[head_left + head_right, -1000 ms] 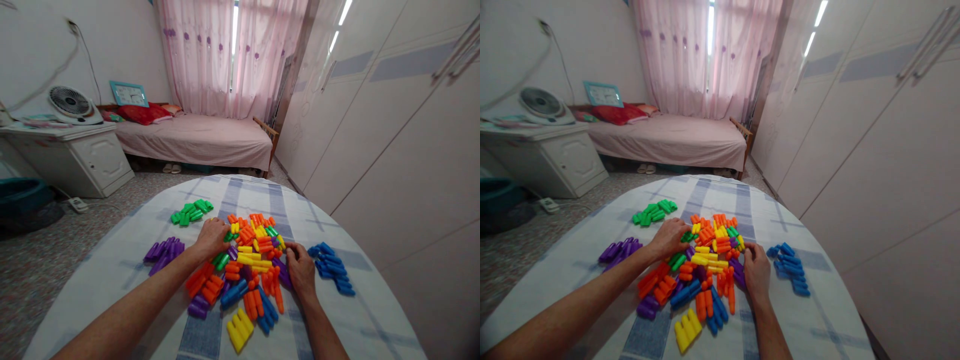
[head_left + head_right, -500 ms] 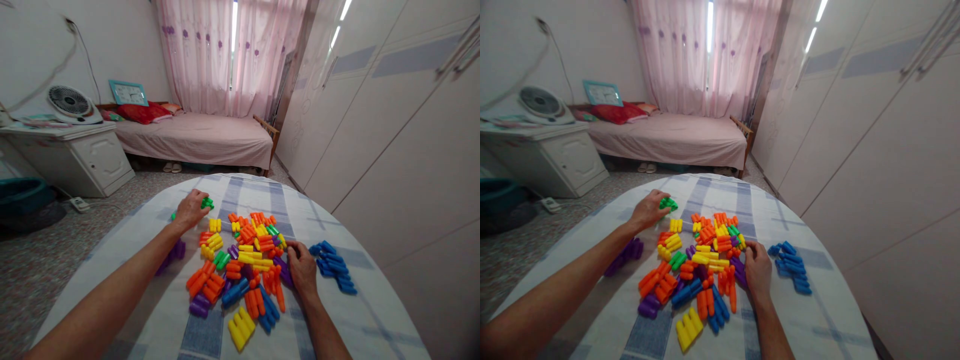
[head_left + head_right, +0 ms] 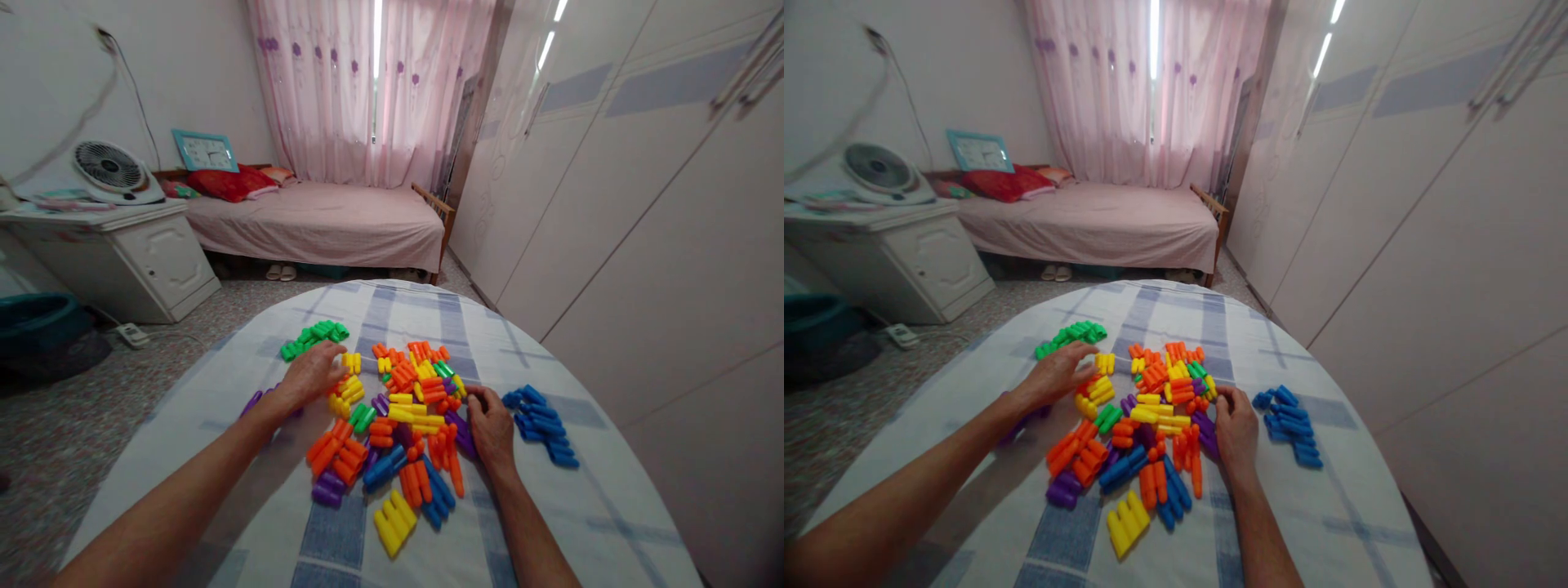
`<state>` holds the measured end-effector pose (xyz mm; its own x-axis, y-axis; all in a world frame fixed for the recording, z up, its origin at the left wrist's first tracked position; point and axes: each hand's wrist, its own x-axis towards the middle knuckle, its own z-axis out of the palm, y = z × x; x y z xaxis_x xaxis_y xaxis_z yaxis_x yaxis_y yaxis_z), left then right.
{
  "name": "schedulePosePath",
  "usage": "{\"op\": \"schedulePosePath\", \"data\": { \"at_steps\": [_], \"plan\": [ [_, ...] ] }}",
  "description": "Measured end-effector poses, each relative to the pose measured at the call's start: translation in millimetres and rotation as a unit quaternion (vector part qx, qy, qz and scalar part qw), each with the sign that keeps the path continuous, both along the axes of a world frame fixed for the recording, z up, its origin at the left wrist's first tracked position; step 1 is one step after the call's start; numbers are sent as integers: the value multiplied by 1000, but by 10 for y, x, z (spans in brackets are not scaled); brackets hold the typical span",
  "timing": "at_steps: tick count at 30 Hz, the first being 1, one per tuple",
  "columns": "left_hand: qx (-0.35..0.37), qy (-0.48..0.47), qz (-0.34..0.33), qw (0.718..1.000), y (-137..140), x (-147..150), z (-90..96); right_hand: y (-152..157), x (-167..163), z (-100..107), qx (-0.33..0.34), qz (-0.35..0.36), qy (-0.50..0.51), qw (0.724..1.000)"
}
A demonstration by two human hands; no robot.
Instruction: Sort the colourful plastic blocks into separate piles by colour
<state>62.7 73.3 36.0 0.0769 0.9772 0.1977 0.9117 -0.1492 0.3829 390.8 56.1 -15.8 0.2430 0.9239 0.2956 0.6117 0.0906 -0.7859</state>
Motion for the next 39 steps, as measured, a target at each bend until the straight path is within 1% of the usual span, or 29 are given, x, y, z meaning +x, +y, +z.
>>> {"op": "schedulePosePath", "data": {
  "at_steps": [3, 5, 7, 9, 12, 15, 17, 20, 21, 23, 25, 26, 29, 31, 35, 39],
  "plan": [
    [28, -112, 2, 993, -139, 137, -202, 3, 3, -12, 2, 0, 0, 1000],
    [39, -168, 4, 985, -182, 252, -329, 10, 10, -32, 2, 5, 2, 1000],
    [38, -204, 19, 978, -192, 381, -413, 18, 16, -51, 2, 8, 6, 1000],
    [39, -256, 39, 965, -183, 509, -442, 23, 16, -61, 2, 8, 6, 1000],
    [25, -366, 50, 929, -167, 659, -408, 22, 8, -51, 3, 6, 5, 1000],
    [-17, -453, 22, 891, -181, 716, -355, 13, 2, -33, 2, 10, 11, 1000],
    [-37, -520, 17, 853, -204, 699, -343, 8, 3, -29, 0, 14, 17, 1000],
    [-37, -605, 26, 795, -226, 633, -359, 4, 6, -30, 0, 17, 25, 1000],
    [-37, -621, 25, 782, -226, 612, -367, 2, 5, -28, 0, 17, 25, 1000],
    [-42, -638, 21, 769, -215, 581, -378, -3, -1, -19, -1, 18, 22, 1000],
    [-42, -637, 20, 770, -194, 569, -385, -12, -12, -2, -2, 18, 16, 1000],
    [-39, -628, 21, 777, -182, 567, -390, -17, -19, 7, -2, 17, 12, 1000],
    [-27, -581, 26, 813, -150, 563, -412, -27, -34, 29, -5, 12, 9, 1000],
    [-23, -564, 27, 825, -133, 553, -435, -26, -38, 30, -8, 14, 15, 1000],
    [-17, -561, 24, 827, -108, 531, -465, -15, -39, 14, -2, 13, 20, 1000],
    [-12, -581, 37, 813, -88, 534, -458, -12, -45, 8, -6, 17, 14, 1000]
  ]
}}
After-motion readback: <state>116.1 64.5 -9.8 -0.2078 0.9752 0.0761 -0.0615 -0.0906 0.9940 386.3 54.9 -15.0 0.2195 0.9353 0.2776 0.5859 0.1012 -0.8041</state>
